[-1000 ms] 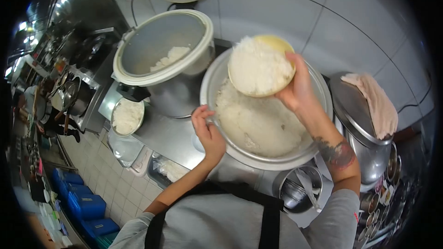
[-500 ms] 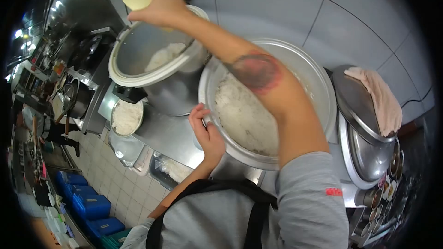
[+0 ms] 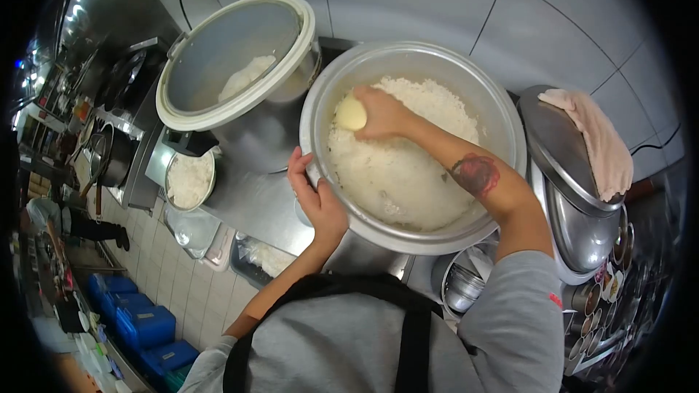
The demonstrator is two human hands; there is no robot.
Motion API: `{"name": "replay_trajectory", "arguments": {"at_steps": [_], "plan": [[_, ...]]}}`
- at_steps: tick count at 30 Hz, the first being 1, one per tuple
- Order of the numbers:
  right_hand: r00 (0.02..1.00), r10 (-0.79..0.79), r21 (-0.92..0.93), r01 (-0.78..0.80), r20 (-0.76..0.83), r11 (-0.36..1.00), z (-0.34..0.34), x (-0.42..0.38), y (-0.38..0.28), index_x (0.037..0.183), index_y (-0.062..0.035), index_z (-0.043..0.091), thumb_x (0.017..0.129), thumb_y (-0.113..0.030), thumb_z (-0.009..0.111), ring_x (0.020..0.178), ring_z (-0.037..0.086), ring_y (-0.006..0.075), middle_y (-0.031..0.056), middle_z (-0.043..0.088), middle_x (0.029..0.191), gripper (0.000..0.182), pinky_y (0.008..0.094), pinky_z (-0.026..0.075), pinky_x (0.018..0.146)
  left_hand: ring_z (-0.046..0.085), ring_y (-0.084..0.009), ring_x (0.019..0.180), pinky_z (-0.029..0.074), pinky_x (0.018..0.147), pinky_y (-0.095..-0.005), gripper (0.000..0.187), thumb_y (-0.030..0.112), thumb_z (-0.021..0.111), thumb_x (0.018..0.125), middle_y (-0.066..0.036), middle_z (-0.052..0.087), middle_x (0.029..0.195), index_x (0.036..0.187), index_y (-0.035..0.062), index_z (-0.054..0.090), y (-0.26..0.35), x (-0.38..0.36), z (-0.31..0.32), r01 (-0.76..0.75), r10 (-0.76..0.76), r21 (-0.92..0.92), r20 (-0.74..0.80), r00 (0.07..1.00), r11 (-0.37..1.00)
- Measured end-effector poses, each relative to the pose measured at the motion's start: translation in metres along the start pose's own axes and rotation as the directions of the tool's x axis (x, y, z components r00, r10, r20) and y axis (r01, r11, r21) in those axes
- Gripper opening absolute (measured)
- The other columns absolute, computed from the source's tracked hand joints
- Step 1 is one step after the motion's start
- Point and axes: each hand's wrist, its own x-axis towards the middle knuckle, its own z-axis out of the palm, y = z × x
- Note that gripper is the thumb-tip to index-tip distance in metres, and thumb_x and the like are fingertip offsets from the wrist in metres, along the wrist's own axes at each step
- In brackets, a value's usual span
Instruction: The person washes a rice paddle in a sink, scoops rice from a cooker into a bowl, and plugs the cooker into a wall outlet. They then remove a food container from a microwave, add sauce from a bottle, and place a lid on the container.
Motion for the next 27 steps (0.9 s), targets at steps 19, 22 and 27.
{"name": "replay_trajectory", "arguments": {"at_steps": [19, 22, 27], "plan": [[0.759, 0.374, 0.664, -0.650, 0.534, 0.370, -0.002, -0.079, -0.055, 0.104, -0.0007, 0.041, 0.069, -0.020, 0.063, 0.083, 0.054, 0.0236, 0.0158, 0.048, 0.095, 0.046, 0.0369, 0.050, 0.062, 0.028, -0.0271, 0.127, 0.021, 0.105, -0.0377, 0.043, -0.006, 0.032, 0.074, -0.020, 0.026, 0.138, 0.117, -0.0006, 0.040, -0.003, -0.005, 0.004, -0.005, 0.002, -0.076, -0.045, 0.999, 0.997], [0.752, 0.335, 0.750, -0.640, 0.568, 0.165, 0.006, -0.092, -0.041, 0.106, -0.0024, 0.037, 0.070, -0.017, 0.061, 0.082, 0.054, 0.0226, 0.0134, 0.046, 0.096, 0.045, 0.0388, 0.051, 0.059, 0.031, -0.0343, 0.123, 0.020, 0.104, -0.0413, 0.038, -0.004, 0.035, 0.073, -0.023, 0.032, 0.131, 0.110, -0.0029, 0.044, -0.003, -0.004, 0.008, -0.026, 0.009, -0.137, -0.122, 0.993, 0.990], [0.786, 0.245, 0.788, -0.605, 0.567, 0.116, 0.000, -0.106, -0.040, 0.106, -0.0027, 0.036, 0.072, -0.014, 0.058, 0.090, 0.053, 0.0220, 0.0132, 0.045, 0.099, 0.042, 0.0379, 0.052, 0.068, 0.031, -0.0343, 0.123, 0.020, 0.104, -0.0415, 0.038, -0.004, 0.035, 0.073, -0.024, 0.032, 0.131, 0.110, -0.0028, 0.044, -0.005, -0.006, 0.007, -0.030, 0.016, -0.124, -0.112, 0.994, 0.992]]}}
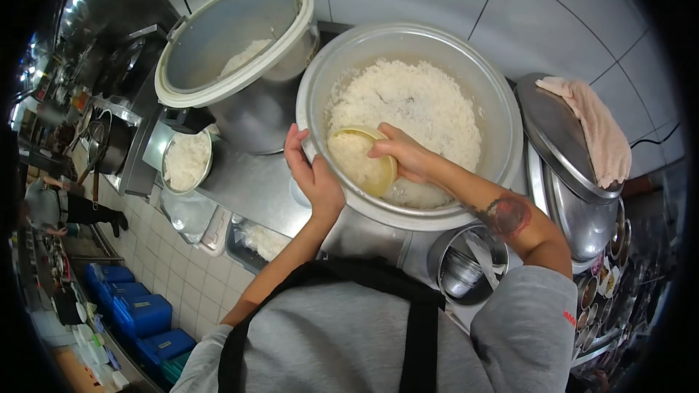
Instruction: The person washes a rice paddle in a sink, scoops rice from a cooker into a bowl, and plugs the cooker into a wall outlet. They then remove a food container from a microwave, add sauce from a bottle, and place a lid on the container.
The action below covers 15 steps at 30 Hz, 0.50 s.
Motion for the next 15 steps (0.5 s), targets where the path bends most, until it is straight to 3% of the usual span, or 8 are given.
{"name": "replay_trajectory", "arguments": {"at_steps": [4, 6, 7, 9, 13, 15], "plan": [[0.996, -0.089, 0.093, 0.088, 0.003, 0.992, -0.010, -0.016, 0.005, 0.114, -0.0016, 0.038, 0.075, -0.018, 0.055, 0.099, 0.052, 0.0258, 0.0152, 0.047, 0.109, 0.046, 0.0405, 0.049, 0.081, 0.031, -0.0352, 0.123, 0.021, 0.104, -0.0421, 0.038, -0.004, 0.036, 0.073, -0.024, 0.032, 0.131, 0.111, -0.0026, 0.043, -0.002, 0.004, -0.002, -0.013, 0.013, -0.005, 0.021, 1.000, 1.000], [0.995, -0.024, 0.391, 0.060, -0.096, 0.918, -0.014, -0.028, -0.005, 0.124, -0.0020, 0.038, 0.077, -0.024, 0.051, 0.109, 0.050, 0.0310, 0.0159, 0.045, 0.120, 0.053, 0.0482, 0.043, 0.089, 0.028, -0.0323, 0.127, 0.018, 0.106, -0.0395, 0.041, -0.007, 0.034, 0.073, -0.023, 0.029, 0.134, 0.113, -0.0013, 0.041, -0.003, 0.004, -0.004, 0.004, -0.004, -0.010, 0.032, 0.999, 1.000], [0.995, -0.027, 0.383, 0.060, -0.092, 0.922, -0.017, -0.030, -0.013, 0.124, -0.0020, 0.038, 0.077, -0.024, 0.051, 0.109, 0.050, 0.0310, 0.0159, 0.045, 0.120, 0.053, 0.0482, 0.043, 0.089, 0.026, -0.0294, 0.130, 0.016, 0.107, -0.0370, 0.045, -0.010, 0.032, 0.073, -0.022, 0.027, 0.137, 0.116, 0.0000, 0.038, -0.004, 0.004, -0.004, 0.026, -0.025, -0.015, 0.053, 0.998, 1.000], [0.955, -0.069, 0.363, 0.175, -0.288, 0.915, -0.021, -0.032, -0.034, 0.128, -0.0020, 0.037, 0.079, -0.030, 0.049, 0.115, 0.046, 0.0336, 0.0158, 0.043, 0.126, 0.057, 0.0558, 0.040, 0.091, 0.026, -0.0297, 0.130, 0.016, 0.108, -0.0372, 0.045, -0.011, 0.032, 0.072, -0.023, 0.027, 0.136, 0.115, -0.0001, 0.038, -0.005, 0.003, -0.004, 0.020, -0.018, -0.030, 0.045, 0.999, 0.999], [0.882, -0.368, 0.273, 0.446, -0.293, 0.852, 0.001, -0.020, -0.114, 0.128, 0.0001, 0.034, 0.081, -0.029, 0.051, 0.119, 0.042, 0.0337, 0.0182, 0.042, 0.127, 0.058, 0.0612, 0.036, 0.093, 0.026, -0.0301, 0.129, 0.016, 0.108, -0.0375, 0.044, -0.012, 0.031, 0.072, -0.023, 0.027, 0.136, 0.114, -0.0004, 0.039, 0.001, 0.005, -0.004, 0.021, -0.019, -0.033, 0.042, 0.999, 0.999], [0.859, -0.464, 0.275, 0.509, -0.216, 0.816, 0.032, -0.012, -0.163, 0.128, -0.0002, 0.033, 0.081, -0.028, 0.052, 0.120, 0.041, 0.0349, 0.0192, 0.041, 0.128, 0.057, 0.0620, 0.035, 0.093, 0.027, -0.0306, 0.129, 0.017, 0.107, -0.0376, 0.044, -0.011, 0.032, 0.071, -0.023, 0.028, 0.135, 0.113, -0.0006, 0.039, 0.000, 0.004, -0.003, 0.013, -0.012, -0.032, 0.022, 1.000, 0.999]]}}
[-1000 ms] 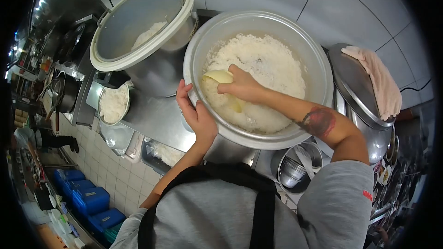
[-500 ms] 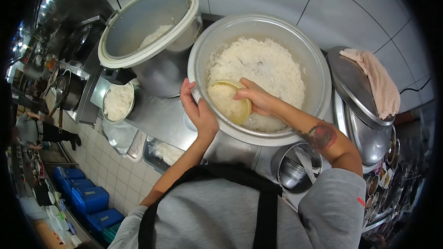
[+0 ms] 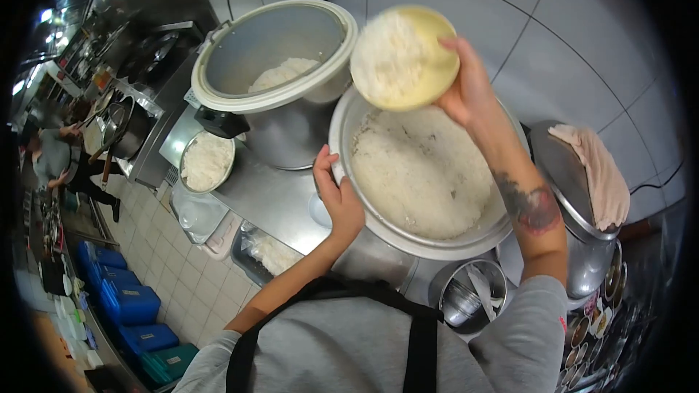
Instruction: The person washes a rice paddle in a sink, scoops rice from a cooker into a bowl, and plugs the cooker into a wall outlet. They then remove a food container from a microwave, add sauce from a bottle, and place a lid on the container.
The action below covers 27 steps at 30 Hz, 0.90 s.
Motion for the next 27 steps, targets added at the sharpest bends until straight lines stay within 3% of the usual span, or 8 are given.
{"name": "replay_trajectory", "arguments": {"at_steps": [6, 8, 11, 17, 19, 22, 24, 27], "plan": [[0.962, 0.006, -0.263, 0.069, 0.273, 0.962, 0.105, 0.136, 0.028, 0.117, 0.0063, 0.042, 0.076, -0.030, 0.061, 0.102, 0.056, 0.0372, 0.0231, 0.053, 0.114, 0.058, 0.0566, 0.043, 0.086, 0.032, -0.0377, 0.122, 0.023, 0.102, -0.0424, 0.037, -0.007, 0.036, 0.073, -0.025, 0.032, 0.132, 0.110, -0.0029, 0.041, 0.010, 0.003, -0.002, -0.003, 0.003, 0.086, -0.008, 1.000, 0.996], [0.829, -0.493, -0.914, 0.377, 0.263, 0.147, 0.127, 0.154, 0.057, 0.109, 0.0085, 0.046, 0.065, -0.038, 0.072, 0.096, 0.059, 0.0356, 0.0253, 0.058, 0.103, 0.068, 0.0434, 0.047, 0.084, 0.032, -0.0381, 0.122, 0.023, 0.102, -0.0427, 0.037, -0.007, 0.035, 0.073, -0.025, 0.031, 0.132, 0.109, -0.0029, 0.041, 0.011, 0.003, -0.003, -0.002, 0.001, 0.114, 0.002, 1.000, 0.993], [0.738, -0.633, -0.892, 0.421, 0.233, 0.163, 0.149, 0.152, 0.056, 0.105, 0.0023, 0.050, 0.053, -0.048, 0.077, 0.089, 0.062, 0.0319, 0.0223, 0.061, 0.097, 0.077, 0.0368, 0.050, 0.073, 0.032, -0.0373, 0.122, 0.022, 0.104, -0.0414, 0.039, -0.007, 0.036, 0.071, -0.024, 0.033, 0.131, 0.110, -0.0034, 0.041, 0.004, 0.004, -0.006, -0.043, 0.042, 0.110, 0.010, 0.999, 0.993], [0.659, -0.735, -0.928, 0.355, 0.163, 0.112, 0.112, -0.030, -0.031, 0.110, 0.0068, 0.050, 0.087, -0.029, 0.054, 0.093, 0.059, 0.0310, 0.0190, 0.061, 0.097, 0.043, 0.0396, 0.048, 0.078, 0.034, -0.0333, 0.117, 0.020, 0.104, -0.0410, 0.050, -0.005, 0.038, 0.068, -0.020, 0.037, 0.119, 0.118, -0.0079, 0.035, -0.014, 0.000, -0.003, -0.182, 0.179, 0.046, 0.057, 0.982, 0.982], [0.835, -0.547, -0.633, 0.395, -0.054, 0.665, 0.076, -0.085, -0.053, 0.107, 0.0032, 0.052, 0.081, -0.026, 0.061, 0.091, 0.060, 0.0253, 0.0141, 0.061, 0.099, 0.040, 0.0369, 0.050, 0.078, 0.036, -0.0294, 0.115, 0.020, 0.104, -0.0386, 0.053, -0.007, 0.038, 0.068, -0.017, 0.039, 0.116, 0.121, -0.0078, 0.032, -0.016, 0.001, -0.007, -0.186, 0.182, 0.021, 0.118, 0.976, 0.982], [0.711, -0.685, -0.093, 0.680, -0.157, 0.727, 0.004, -0.201, -0.048, 0.116, 0.0023, 0.049, 0.075, -0.036, 0.065, 0.090, 0.061, 0.0245, 0.0126, 0.061, 0.103, 0.058, 0.0304, 0.052, 0.078, 0.034, -0.0292, 0.118, 0.019, 0.105, -0.0384, 0.048, -0.007, 0.037, 0.071, -0.018, 0.039, 0.119, 0.119, -0.0047, 0.034, -0.020, 0.002, -0.011, -0.200, 0.193, 0.027, 0.176, 0.965, 0.979], [0.727, -0.676, 0.016, 0.683, -0.122, 0.731, -0.050, -0.304, -0.034, 0.117, -0.0027, 0.052, 0.089, -0.036, 0.045, 0.102, 0.058, 0.0276, 0.0119, 0.059, 0.111, 0.044, 0.0449, 0.048, 0.088, 0.032, -0.0290, 0.119, 0.019, 0.105, -0.0377, 0.045, -0.005, 0.037, 0.073, -0.019, 0.038, 0.121, 0.118, -0.0046, 0.035, -0.020, 0.001, -0.014, -0.116, 0.121, -0.036, 0.230, 0.966, 0.993], [0.417, -0.738, -0.249, 0.755, -0.531, 0.606, -0.065, -0.417, 0.019, 0.121, -0.0045, 0.049, 0.088, -0.038, 0.048, 0.108, 0.054, 0.0255, 0.0121, 0.053, 0.121, 0.047, 0.0421, 0.047, 0.088, 0.033, -0.0293, 0.119, 0.020, 0.104, -0.0374, 0.041, -0.004, 0.037, 0.076, -0.019, 0.037, 0.123, 0.117, -0.0046, 0.036, -0.018, 0.002, -0.014, -0.122, 0.121, -0.005, 0.202, 0.972, 0.992]]}}
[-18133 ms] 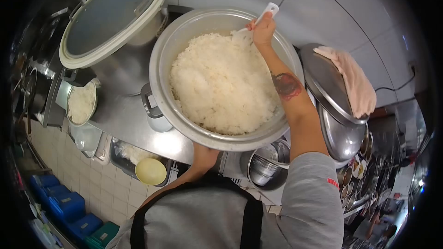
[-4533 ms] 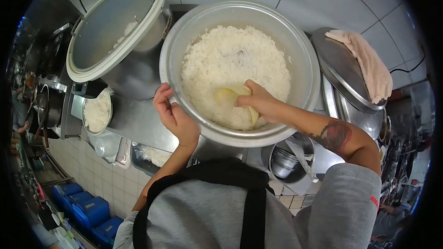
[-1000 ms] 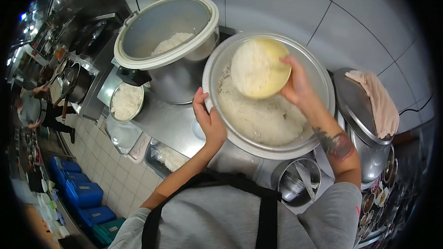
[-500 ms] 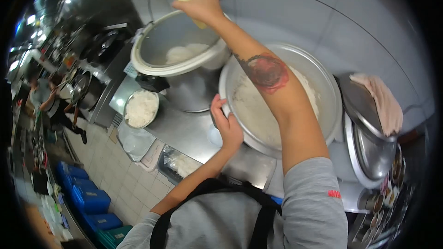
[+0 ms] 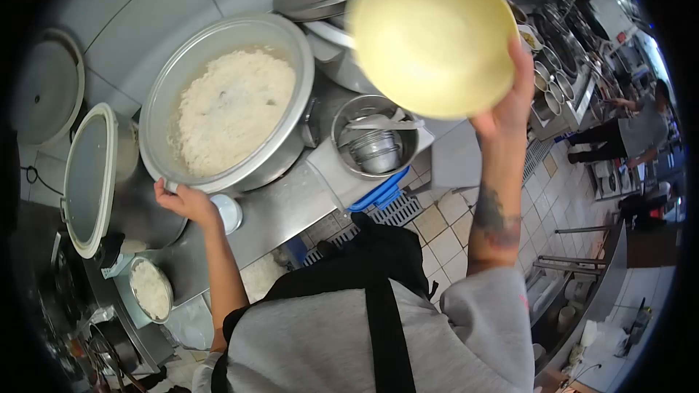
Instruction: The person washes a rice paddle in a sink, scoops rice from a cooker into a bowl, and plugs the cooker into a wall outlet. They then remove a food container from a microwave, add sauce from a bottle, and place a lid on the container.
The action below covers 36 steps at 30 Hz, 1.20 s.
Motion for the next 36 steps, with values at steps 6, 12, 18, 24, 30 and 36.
{"name": "replay_trajectory", "arguments": {"at_steps": [6, 12, 18, 24, 30, 36], "plan": [[0.891, 0.125, -0.183, -0.224, -0.437, 0.957, -0.126, -0.089, -0.015, 0.126, -0.0065, 0.041, 0.086, -0.041, 0.047, 0.110, 0.053, 0.0274, 0.0104, 0.054, 0.118, 0.054, 0.0447, 0.048, 0.086, 0.037, -0.0266, 0.112, 0.026, 0.099, -0.0355, 0.037, -0.001, 0.037, 0.078, -0.019, 0.038, 0.121, 0.115, -0.0062, 0.037, 0.008, -0.003, 0.006, 0.036, -0.035, 0.015, -0.066, 0.997, 0.999], [0.736, 0.399, -0.118, -0.540, -0.547, 0.833, -0.210, -0.077, 0.027, 0.127, -0.0103, 0.039, 0.081, -0.046, 0.050, 0.112, 0.049, 0.0282, 0.0126, 0.047, 0.123, 0.059, 0.0457, 0.048, 0.081, 0.040, -0.0282, 0.103, 0.029, 0.094, -0.0365, 0.036, 0.003, 0.041, 0.077, -0.019, 0.040, 0.114, 0.112, -0.0075, 0.039, 0.004, -0.003, 0.004, -0.022, 0.055, 0.205, -0.158, 0.986, 0.979], [0.513, 0.527, -0.025, -0.732, -0.678, 0.681, -0.283, -0.048, 0.070, 0.119, -0.0114, 0.042, 0.080, -0.044, 0.054, 0.098, 0.048, 0.0241, 0.0115, 0.046, 0.112, 0.052, 0.0420, 0.046, 0.073, 0.039, -0.0370, 0.108, 0.028, 0.095, -0.0447, 0.034, 0.005, 0.047, 0.080, -0.024, 0.041, 0.112, 0.111, -0.0085, 0.040, 0.019, -0.079, -0.016, -0.140, 0.249, 0.534, -0.137, 0.959, 0.834], [0.541, 0.566, -0.176, -0.801, -0.622, 0.572, -0.350, -0.030, 0.104, 0.113, -0.0079, 0.048, 0.083, -0.044, 0.057, 0.085, 0.054, 0.0202, 0.0086, 0.053, 0.098, 0.048, 0.0294, 0.051, 0.068, 0.043, -0.0349, 0.102, 0.031, 0.091, -0.0445, 0.025, 0.010, 0.044, 0.088, -0.021, 0.049, 0.103, 0.106, -0.0070, 0.048, -0.004, -0.281, -0.091, 0.085, -0.158, 0.635, 0.059, 0.986, 0.768], [0.563, 0.575, -0.133, -0.774, -0.593, 0.619, -0.343, -0.033, 0.096, 0.121, -0.0020, 0.041, 0.085, -0.049, 0.054, 0.094, 0.056, 0.0234, 0.0145, 0.049, 0.114, 0.061, 0.0342, 0.051, 0.079, 0.057, -0.0314, 0.078, 0.043, 0.071, -0.0384, 0.025, 0.018, 0.052, 0.088, -0.018, 0.059, 0.080, 0.073, -0.0010, 0.058, 0.027, -0.419, -0.147, 0.463, -0.564, 0.606, -0.028, 0.825, 0.647], [0.563, 0.434, -0.178, -0.730, -0.703, 0.660, -0.372, -0.093, 0.104, 0.124, -0.0042, 0.037, 0.084, -0.055, 0.049, 0.103, 0.051, 0.0259, 0.0122, 0.046, 0.117, 0.065, 0.0395, 0.044, 0.083, 0.062, -0.0298, 0.078, 0.045, 0.068, -0.0374, 0.037, 0.036, 0.057, 0.084, -0.021, 0.063, 0.081, 0.078, -0.0012, 0.061, -0.046, -0.462, -0.133, 0.660, -0.921, 0.658, 0.143, 0.364, 0.363]]}}
